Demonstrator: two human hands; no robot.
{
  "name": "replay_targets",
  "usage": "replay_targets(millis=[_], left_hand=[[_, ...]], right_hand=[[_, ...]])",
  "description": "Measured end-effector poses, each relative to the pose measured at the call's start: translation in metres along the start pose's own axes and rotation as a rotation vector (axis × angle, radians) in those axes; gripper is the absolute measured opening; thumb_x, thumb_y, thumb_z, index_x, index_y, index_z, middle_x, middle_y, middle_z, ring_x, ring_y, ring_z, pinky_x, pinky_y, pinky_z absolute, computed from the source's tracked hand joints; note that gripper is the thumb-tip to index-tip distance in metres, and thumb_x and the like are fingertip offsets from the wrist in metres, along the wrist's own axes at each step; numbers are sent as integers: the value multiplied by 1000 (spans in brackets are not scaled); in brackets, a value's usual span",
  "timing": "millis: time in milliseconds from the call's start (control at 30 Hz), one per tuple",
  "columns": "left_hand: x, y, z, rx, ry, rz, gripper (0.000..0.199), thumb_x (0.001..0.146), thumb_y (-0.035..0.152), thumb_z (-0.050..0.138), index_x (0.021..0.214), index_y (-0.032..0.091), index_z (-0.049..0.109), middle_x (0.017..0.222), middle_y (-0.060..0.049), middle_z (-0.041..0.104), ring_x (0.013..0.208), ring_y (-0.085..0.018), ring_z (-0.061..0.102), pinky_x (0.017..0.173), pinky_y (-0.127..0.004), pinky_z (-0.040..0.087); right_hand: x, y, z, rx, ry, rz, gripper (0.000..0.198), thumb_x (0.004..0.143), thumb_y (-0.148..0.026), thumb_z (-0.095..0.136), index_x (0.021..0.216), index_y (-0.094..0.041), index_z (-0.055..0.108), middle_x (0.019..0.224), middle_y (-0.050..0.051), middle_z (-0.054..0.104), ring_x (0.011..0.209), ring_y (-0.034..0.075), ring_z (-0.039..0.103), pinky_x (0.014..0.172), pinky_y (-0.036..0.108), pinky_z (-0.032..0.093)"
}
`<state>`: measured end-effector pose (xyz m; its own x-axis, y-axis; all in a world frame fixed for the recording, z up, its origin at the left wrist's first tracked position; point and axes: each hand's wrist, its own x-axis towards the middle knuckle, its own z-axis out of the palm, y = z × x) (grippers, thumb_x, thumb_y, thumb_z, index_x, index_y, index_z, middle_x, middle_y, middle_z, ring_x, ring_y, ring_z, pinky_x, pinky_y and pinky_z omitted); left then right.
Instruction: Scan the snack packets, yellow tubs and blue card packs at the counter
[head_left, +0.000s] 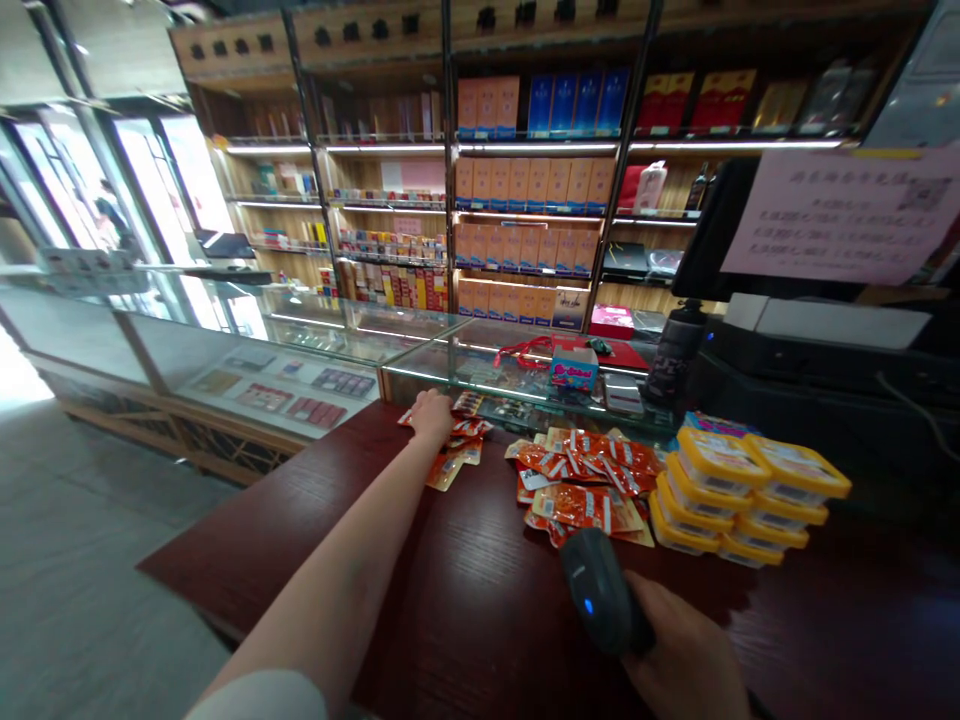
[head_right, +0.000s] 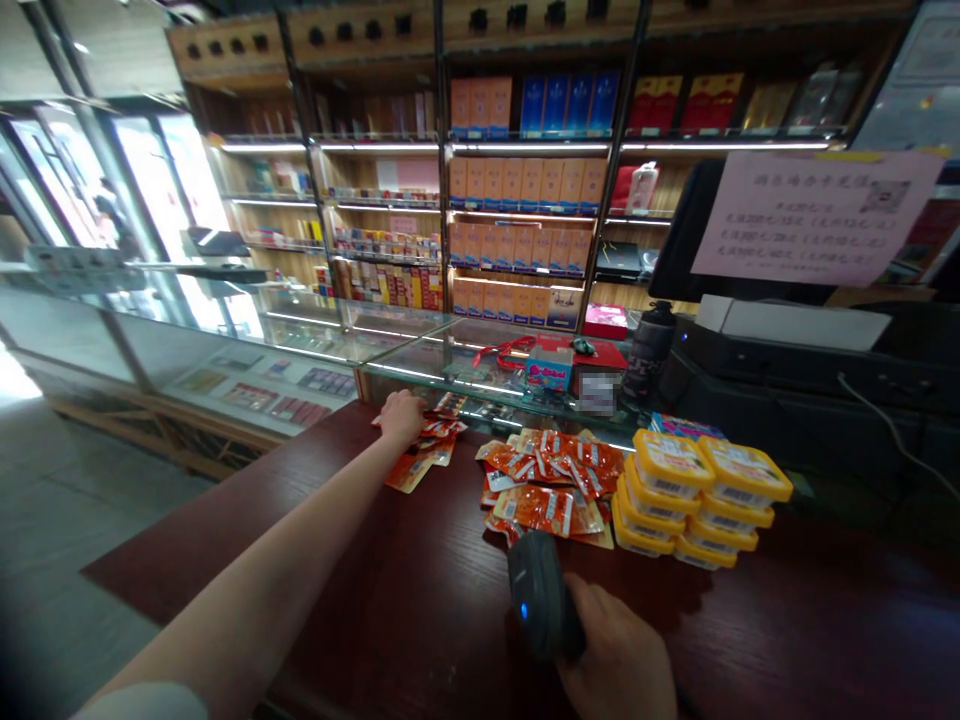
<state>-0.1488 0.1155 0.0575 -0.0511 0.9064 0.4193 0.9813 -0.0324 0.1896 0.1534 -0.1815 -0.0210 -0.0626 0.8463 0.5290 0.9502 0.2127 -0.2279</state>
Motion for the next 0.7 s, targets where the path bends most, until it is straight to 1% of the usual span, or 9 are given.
replay_targets(millis=[100, 200, 300, 400, 500, 600, 667, 700], left_hand=[[4, -1, 6, 41, -44, -43, 31, 78, 15, 51, 97, 20, 75, 104, -14, 62, 103, -28, 51, 84, -34, 43], [2, -3, 7, 39, -24, -46, 31, 81, 18, 49, 99, 21, 75, 102, -13, 63, 101, -27, 54, 84, -34, 44], [-5, -6, 1, -30, 3, -29, 33, 82, 20, 47, 97, 24, 76, 101, -11, 65, 97, -25, 58, 80, -32, 45], [-15, -11, -10, -172, 42, -48, 33, 81, 22, 48, 100, 25, 75, 102, -7, 69, 93, -23, 62, 75, -29, 46], [-33, -13, -23, -380, 112, -22, 31, 80, 23, 51, 100, 22, 74, 92, -5, 73, 86, -20, 65, 74, -27, 47], [-61, -10, -32, -591, 171, -14, 24, 77, 24, 54, 90, 19, 75, 81, -3, 73, 78, -17, 65, 74, -25, 48], [-83, -3, -35, -721, 217, -76, 21, 78, 30, 57, 79, 17, 73, 73, -2, 71, 73, -16, 64, 72, -25, 50], [-94, 1, -34, -800, 224, -118, 24, 78, 35, 57, 72, 16, 71, 67, -2, 69, 69, -16, 64, 69, -26, 50]], right_hand=[[-1, 1, 3, 3, -11, 13, 39, 72, -16, 49, 109, -22, 58, 101, 6, 72, 85, 22, 69, 74, 31, 52], [-2, 1, 3, 6, -4, 5, 36, 75, -17, 48, 110, -21, 57, 100, 7, 72, 85, 22, 68, 77, 32, 51], [0, -1, 0, -3, -4, -11, 36, 76, -17, 47, 110, -21, 57, 100, 7, 71, 85, 22, 68, 75, 32, 50], [2, -3, -3, 4, -25, -1, 35, 75, -17, 47, 108, -22, 58, 94, 5, 72, 80, 21, 68, 73, 31, 49], [4, -4, -6, -5, -15, 3, 33, 75, -17, 49, 105, -23, 60, 94, 5, 72, 79, 20, 68, 69, 29, 48], [4, -4, -8, -39, 14, -17, 30, 78, -21, 50, 106, -23, 60, 98, 6, 72, 82, 21, 68, 67, 29, 48], [3, -3, -8, -62, 12, -29, 30, 79, -23, 50, 107, -21, 60, 101, 7, 72, 84, 22, 68, 69, 30, 48], [3, -2, -8, -73, 8, -30, 30, 79, -24, 49, 107, -21, 60, 102, 7, 72, 84, 22, 68, 69, 30, 48]])
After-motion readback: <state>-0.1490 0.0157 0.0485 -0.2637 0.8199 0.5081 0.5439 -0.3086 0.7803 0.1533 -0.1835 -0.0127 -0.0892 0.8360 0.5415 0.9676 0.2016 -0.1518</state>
